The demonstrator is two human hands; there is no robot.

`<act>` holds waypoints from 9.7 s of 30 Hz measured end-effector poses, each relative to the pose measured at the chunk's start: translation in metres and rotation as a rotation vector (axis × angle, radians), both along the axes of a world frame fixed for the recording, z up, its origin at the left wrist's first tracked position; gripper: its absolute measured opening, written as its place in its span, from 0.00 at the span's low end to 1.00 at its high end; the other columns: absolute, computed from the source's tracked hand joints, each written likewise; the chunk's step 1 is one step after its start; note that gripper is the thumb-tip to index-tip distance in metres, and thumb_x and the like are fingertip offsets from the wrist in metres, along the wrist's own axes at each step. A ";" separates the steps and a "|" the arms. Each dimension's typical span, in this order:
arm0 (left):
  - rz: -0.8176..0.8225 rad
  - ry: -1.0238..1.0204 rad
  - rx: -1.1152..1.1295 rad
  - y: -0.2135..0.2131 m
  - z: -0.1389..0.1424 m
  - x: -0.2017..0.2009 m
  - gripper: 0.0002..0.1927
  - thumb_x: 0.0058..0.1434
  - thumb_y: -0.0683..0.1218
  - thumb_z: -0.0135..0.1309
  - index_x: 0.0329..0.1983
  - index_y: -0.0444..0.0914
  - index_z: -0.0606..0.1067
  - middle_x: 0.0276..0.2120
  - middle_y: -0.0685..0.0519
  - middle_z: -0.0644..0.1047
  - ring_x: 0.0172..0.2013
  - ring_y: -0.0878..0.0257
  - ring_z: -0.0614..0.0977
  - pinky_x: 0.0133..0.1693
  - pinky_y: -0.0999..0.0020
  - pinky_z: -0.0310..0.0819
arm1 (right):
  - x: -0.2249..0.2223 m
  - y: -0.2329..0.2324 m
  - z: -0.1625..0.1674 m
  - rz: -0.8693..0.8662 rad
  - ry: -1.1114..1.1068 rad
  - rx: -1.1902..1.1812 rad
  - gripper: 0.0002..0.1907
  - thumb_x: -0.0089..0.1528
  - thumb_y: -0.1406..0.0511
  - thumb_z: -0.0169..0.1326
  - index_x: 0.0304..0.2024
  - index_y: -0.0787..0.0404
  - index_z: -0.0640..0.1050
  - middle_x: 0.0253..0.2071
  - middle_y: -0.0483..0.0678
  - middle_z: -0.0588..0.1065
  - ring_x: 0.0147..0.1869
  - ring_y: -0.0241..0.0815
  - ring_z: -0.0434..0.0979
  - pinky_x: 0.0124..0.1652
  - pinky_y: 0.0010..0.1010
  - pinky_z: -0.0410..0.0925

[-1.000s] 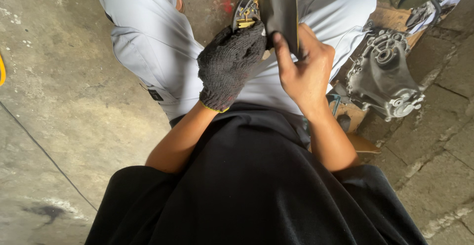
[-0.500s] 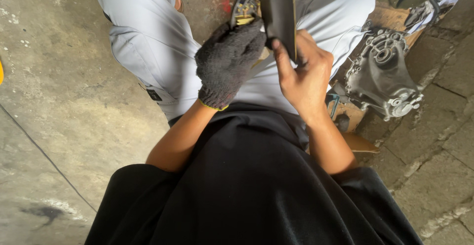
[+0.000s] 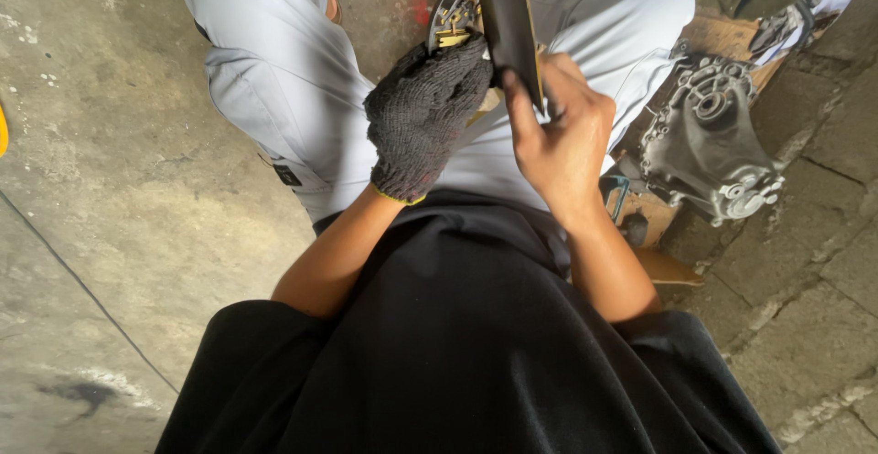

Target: The person sits on the floor and uses a metal file and sandpaper to smooth the surfaces of a circular mechanical component with brass-colored segments. They rotate the part to access different areas and continue filing and sanding throughout the clip.

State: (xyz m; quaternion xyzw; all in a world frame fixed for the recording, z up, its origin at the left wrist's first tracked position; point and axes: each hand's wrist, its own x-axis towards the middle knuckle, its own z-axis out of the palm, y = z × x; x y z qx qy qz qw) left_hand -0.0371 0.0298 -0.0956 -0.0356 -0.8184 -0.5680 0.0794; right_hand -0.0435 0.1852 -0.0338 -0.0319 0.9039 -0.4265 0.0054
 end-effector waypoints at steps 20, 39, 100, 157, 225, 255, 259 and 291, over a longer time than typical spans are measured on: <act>0.008 -0.056 -0.089 -0.003 -0.001 -0.005 0.15 0.66 0.45 0.64 0.56 0.44 0.80 0.46 0.54 0.82 0.45 0.57 0.85 0.48 0.65 0.81 | -0.008 0.005 0.014 0.028 -0.109 -0.220 0.08 0.66 0.72 0.56 0.46 0.69 0.76 0.37 0.49 0.76 0.39 0.36 0.74 0.42 0.24 0.67; -0.087 -0.021 -0.138 -0.012 -0.009 -0.004 0.15 0.70 0.45 0.60 0.59 0.46 0.78 0.51 0.56 0.81 0.50 0.58 0.83 0.53 0.63 0.79 | 0.002 0.006 -0.007 0.042 -0.038 -0.122 0.09 0.73 0.66 0.59 0.49 0.69 0.80 0.41 0.49 0.77 0.36 0.34 0.70 0.37 0.25 0.64; -0.001 0.082 -0.204 0.004 -0.005 0.002 0.17 0.68 0.44 0.61 0.60 0.45 0.76 0.51 0.49 0.80 0.47 0.53 0.84 0.49 0.62 0.80 | -0.003 0.002 0.004 -0.067 0.000 0.080 0.08 0.73 0.66 0.60 0.48 0.65 0.83 0.29 0.47 0.79 0.26 0.33 0.71 0.27 0.26 0.60; -0.083 -0.170 0.471 -0.013 -0.007 -0.015 0.13 0.71 0.37 0.59 0.58 0.35 0.79 0.52 0.52 0.83 0.50 0.66 0.83 0.55 0.68 0.80 | -0.011 0.051 -0.004 -0.385 0.235 -0.364 0.20 0.68 0.74 0.60 0.58 0.69 0.67 0.52 0.51 0.72 0.53 0.37 0.74 0.54 0.26 0.70; -0.139 -0.102 0.099 -0.002 0.043 -0.023 0.12 0.59 0.44 0.66 0.44 0.38 0.80 0.38 0.47 0.82 0.37 0.53 0.84 0.41 0.64 0.80 | -0.002 0.033 0.015 0.095 0.169 0.040 0.13 0.67 0.74 0.63 0.54 0.62 0.81 0.54 0.52 0.77 0.51 0.41 0.82 0.48 0.29 0.75; -0.069 -0.106 0.184 -0.007 0.028 -0.014 0.17 0.60 0.40 0.66 0.52 0.36 0.79 0.46 0.47 0.83 0.44 0.60 0.86 0.46 0.68 0.82 | -0.004 0.046 0.008 0.154 0.316 0.414 0.34 0.51 0.63 0.74 0.60 0.58 0.79 0.46 0.51 0.73 0.46 0.49 0.77 0.46 0.39 0.71; -0.075 -0.136 0.191 -0.007 0.026 -0.015 0.17 0.59 0.39 0.67 0.51 0.36 0.79 0.45 0.48 0.83 0.40 0.60 0.85 0.44 0.69 0.81 | -0.006 0.043 0.007 0.139 0.304 0.412 0.39 0.53 0.51 0.76 0.62 0.59 0.78 0.44 0.52 0.71 0.45 0.50 0.75 0.44 0.40 0.70; -0.182 -0.246 0.252 0.003 0.029 -0.017 0.15 0.58 0.40 0.64 0.49 0.37 0.81 0.46 0.49 0.83 0.43 0.62 0.85 0.42 0.70 0.82 | -0.004 0.084 -0.022 -0.248 -0.451 -0.988 0.18 0.63 0.75 0.61 0.55 0.71 0.75 0.47 0.51 0.78 0.48 0.42 0.81 0.51 0.34 0.76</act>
